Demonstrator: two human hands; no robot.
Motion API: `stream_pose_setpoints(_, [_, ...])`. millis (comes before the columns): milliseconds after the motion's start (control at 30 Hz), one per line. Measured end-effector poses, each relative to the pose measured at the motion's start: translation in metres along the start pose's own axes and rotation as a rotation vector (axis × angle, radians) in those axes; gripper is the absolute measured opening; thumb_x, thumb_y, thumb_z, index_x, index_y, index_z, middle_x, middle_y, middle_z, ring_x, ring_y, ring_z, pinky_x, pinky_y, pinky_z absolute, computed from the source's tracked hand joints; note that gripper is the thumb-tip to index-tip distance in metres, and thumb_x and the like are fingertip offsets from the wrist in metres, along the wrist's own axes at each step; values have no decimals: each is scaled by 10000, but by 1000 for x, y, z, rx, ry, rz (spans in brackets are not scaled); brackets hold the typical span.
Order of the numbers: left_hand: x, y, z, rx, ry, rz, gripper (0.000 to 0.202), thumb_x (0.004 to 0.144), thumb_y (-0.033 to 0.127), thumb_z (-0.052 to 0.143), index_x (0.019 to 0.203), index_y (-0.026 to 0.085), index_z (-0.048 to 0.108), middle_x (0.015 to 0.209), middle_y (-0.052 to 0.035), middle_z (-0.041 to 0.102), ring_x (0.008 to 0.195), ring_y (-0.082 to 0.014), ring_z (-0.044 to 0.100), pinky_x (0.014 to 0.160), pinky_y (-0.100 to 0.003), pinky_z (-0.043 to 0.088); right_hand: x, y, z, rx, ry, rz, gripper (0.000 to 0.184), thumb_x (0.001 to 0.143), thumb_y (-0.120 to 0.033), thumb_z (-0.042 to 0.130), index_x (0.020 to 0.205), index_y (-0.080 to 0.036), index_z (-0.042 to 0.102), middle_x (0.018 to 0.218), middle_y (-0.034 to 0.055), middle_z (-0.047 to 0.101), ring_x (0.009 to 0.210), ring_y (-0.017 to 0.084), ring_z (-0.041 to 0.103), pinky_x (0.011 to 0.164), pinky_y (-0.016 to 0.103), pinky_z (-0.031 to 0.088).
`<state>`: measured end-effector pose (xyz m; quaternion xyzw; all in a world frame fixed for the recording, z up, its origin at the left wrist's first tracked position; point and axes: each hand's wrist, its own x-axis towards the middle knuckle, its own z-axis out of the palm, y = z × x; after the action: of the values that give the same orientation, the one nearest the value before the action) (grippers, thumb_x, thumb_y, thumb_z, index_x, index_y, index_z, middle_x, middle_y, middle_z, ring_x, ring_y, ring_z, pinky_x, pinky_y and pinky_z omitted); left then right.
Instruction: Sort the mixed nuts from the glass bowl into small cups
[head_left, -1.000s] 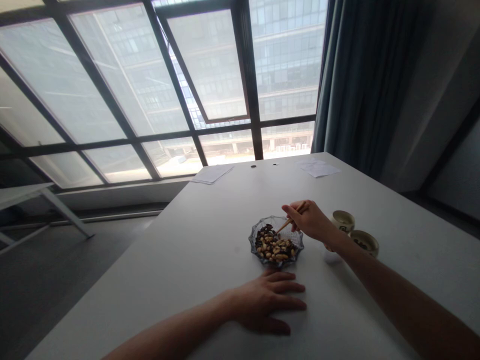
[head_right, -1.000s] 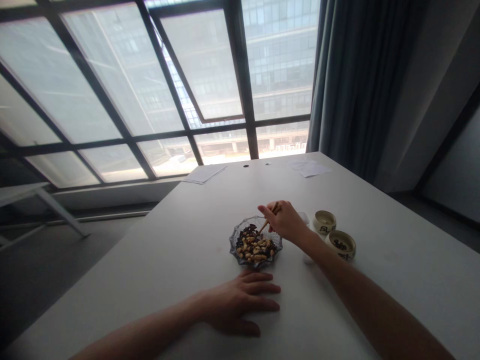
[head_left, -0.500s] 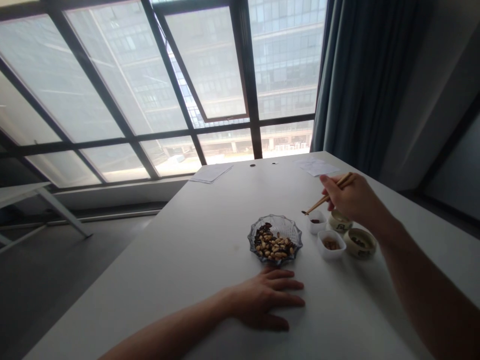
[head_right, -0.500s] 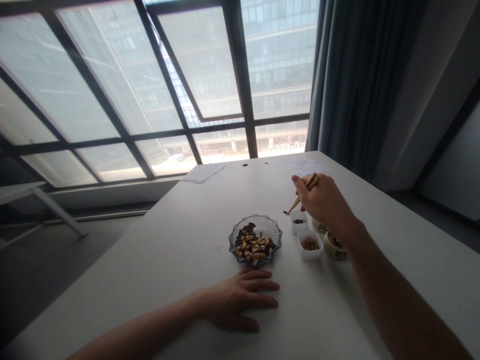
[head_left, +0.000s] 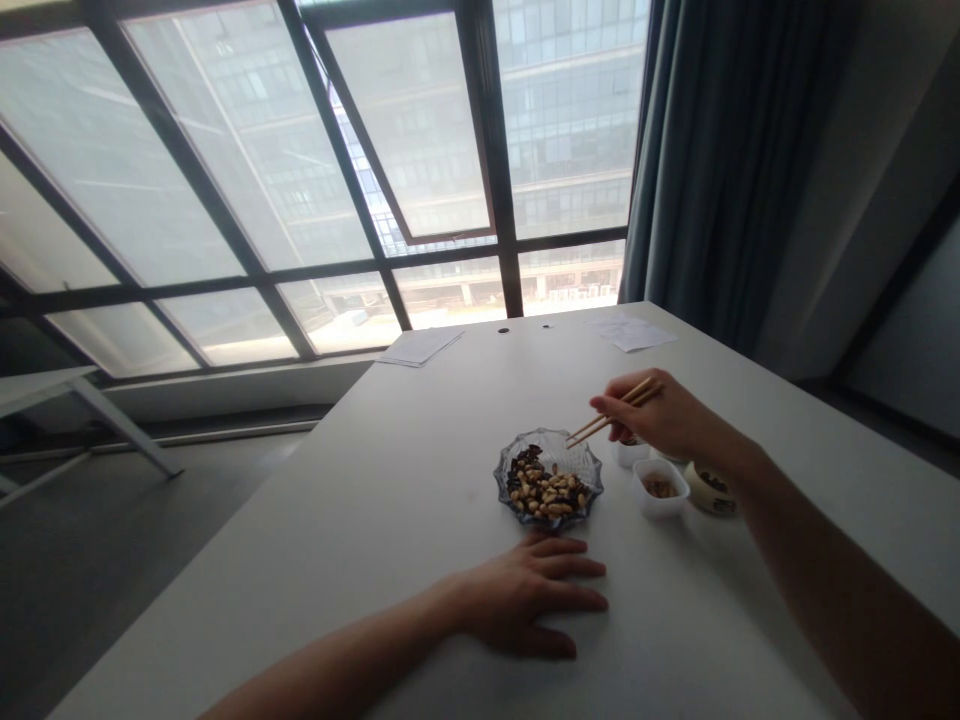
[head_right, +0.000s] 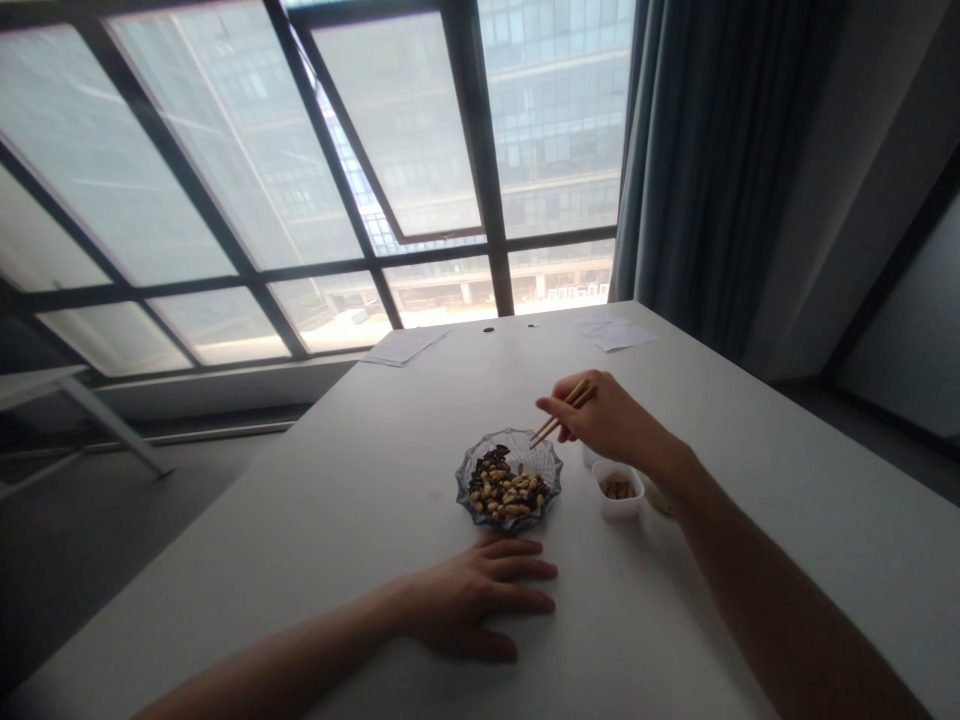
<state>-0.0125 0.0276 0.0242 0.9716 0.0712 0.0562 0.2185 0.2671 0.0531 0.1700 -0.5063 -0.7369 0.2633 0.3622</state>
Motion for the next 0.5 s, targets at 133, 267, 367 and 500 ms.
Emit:
stream_pose_setpoints(133, [0, -1, 2, 12, 10, 10, 597, 986, 589, 577, 1500, 291, 523, 1616, -43, 449, 1508, -335, 365, 1232, -482, 301, 7, 4, 21, -27, -183, -89, 349, 929, -477, 689, 797, -160, 753, 671, 48, 727, 595, 171, 666, 539, 253, 482])
stream_pose_setpoints(267, [-1, -2, 3, 13, 21, 18, 590, 995, 587, 562, 1505, 292, 515, 1619, -45, 445, 1510, -334, 363, 1234, -484, 290, 13, 13, 28, -5, -223, -74, 378, 937, -483, 671, 786, -144, 742, 646, 52, 711, 579, 170, 650, 544, 260, 473])
stream_pose_setpoints(367, [-1, -1, 3, 5, 24, 17, 588, 994, 578, 571, 1505, 293, 516, 1617, -47, 447, 1509, -334, 364, 1237, -483, 281, 15, 17, 29, 4, -228, -70, 423, 953, -507, 638, 738, -148, 702, 668, 67, 729, 601, 185, 678, 542, 259, 480])
stream_pose_setpoints(500, [-1, 0, 3, -1, 23, 8, 584, 990, 577, 581, 1498, 295, 524, 1607, -54, 462, 1505, -341, 370, 1239, -487, 279, 16, 25, 34, 41, -191, -67, 507, 981, -568, 570, 707, -152, 667, 651, 75, 724, 616, 204, 712, 523, 254, 486])
